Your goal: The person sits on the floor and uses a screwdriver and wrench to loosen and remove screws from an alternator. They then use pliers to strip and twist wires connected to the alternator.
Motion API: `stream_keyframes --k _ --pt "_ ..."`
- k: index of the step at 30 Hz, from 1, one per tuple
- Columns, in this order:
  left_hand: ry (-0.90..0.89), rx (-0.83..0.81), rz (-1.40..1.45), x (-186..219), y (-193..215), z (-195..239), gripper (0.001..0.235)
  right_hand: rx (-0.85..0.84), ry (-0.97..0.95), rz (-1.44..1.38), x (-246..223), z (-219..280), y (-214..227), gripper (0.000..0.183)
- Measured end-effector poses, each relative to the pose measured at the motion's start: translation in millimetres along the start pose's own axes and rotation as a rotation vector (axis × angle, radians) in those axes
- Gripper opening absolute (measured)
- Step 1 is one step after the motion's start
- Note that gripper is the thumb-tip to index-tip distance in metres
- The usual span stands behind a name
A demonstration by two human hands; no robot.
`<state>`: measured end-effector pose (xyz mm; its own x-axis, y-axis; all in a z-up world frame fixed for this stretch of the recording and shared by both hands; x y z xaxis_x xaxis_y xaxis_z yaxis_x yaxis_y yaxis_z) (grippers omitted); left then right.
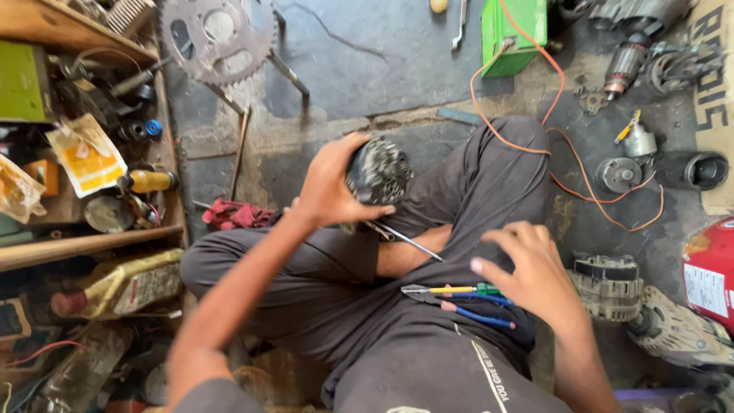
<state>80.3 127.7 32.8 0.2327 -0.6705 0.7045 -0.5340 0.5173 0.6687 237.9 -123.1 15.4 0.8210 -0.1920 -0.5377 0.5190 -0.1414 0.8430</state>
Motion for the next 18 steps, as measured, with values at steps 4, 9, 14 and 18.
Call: stream_keyframes --k 4,9,14,18 --pt "0.195 0.281 0.332 -16 14 48 0.104 -0.019 -0.249 -0.599 10 -34 -36 0.042" --pt "0.170 0.564 0.508 -28 2 75 0.106 -0.007 -0.043 -0.994 -24 -105 -87 0.051" --pt "0.088 0.639 0.503 -27 -12 60 0.104 0.159 0.118 -0.884 -46 -141 -86 0.050" --pt "0.176 0.523 0.483 -41 -27 53 0.100 0.175 0.037 -0.988 -38 -139 -91 0.052"
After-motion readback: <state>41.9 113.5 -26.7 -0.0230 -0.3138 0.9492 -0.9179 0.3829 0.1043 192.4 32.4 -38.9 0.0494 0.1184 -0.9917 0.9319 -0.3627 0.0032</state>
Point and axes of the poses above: each hand's wrist, its own z-axis away from the middle knuckle, its own y-axis out of the back of the hand, x = y × z, the point moved 10 cm from there along -z, towards the middle knuckle, and after that the axes turned 6 degrees about y, right-handed, at the moved point
